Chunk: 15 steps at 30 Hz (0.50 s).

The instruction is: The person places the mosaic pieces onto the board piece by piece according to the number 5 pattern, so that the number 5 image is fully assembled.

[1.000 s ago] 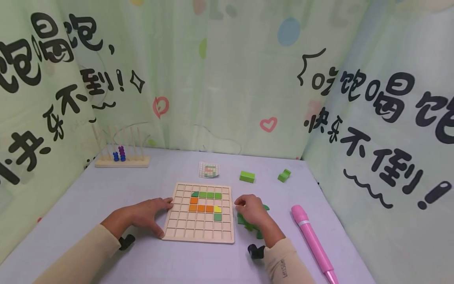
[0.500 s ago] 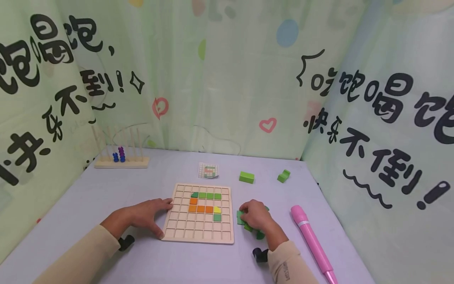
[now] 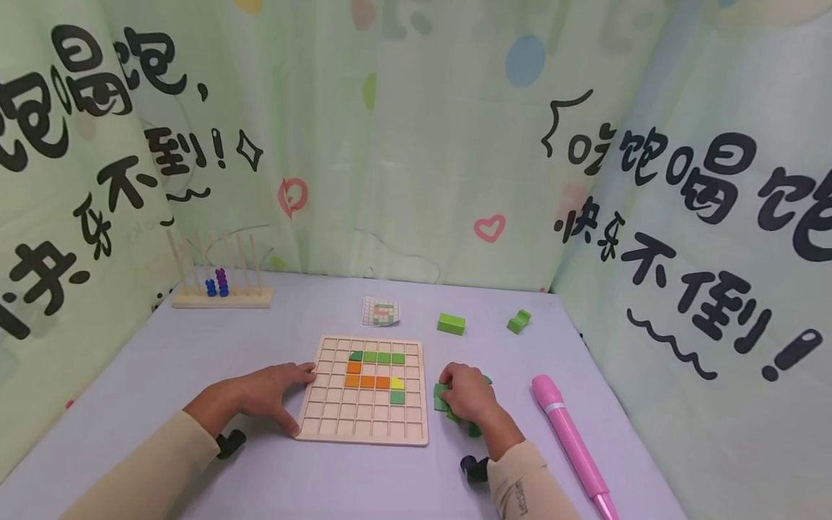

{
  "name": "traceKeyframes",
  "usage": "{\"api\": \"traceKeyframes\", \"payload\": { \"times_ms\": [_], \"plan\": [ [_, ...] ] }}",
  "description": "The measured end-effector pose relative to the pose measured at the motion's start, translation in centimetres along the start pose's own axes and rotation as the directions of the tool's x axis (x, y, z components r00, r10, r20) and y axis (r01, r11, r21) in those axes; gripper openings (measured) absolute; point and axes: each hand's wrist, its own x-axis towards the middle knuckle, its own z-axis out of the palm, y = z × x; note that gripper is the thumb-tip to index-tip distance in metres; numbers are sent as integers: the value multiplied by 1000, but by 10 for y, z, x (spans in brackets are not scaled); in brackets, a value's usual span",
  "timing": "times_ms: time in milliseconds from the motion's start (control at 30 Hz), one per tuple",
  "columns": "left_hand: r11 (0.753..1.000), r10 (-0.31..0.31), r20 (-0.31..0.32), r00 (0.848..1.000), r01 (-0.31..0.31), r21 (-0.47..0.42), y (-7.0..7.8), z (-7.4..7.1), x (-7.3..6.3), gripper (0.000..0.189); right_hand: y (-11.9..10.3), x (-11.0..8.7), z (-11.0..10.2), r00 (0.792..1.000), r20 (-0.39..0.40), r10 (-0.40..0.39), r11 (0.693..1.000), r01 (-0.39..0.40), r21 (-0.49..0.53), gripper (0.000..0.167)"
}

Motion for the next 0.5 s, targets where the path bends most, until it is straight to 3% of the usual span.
{"api": "traceKeyframes", "payload": {
  "times_ms": [300, 500],
  "plan": [
    [1000, 2, 5, 1000, -2, -13, -2, 1, 1, 102, 3, 0, 2, 1000, 7, -5, 999, 5, 53, 10],
    [1000, 8, -5, 1000, -8, -2, -2, 0, 2, 102, -2, -2, -1, 1000, -4, -18, 985, 18, 169, 7]
  ]
}}
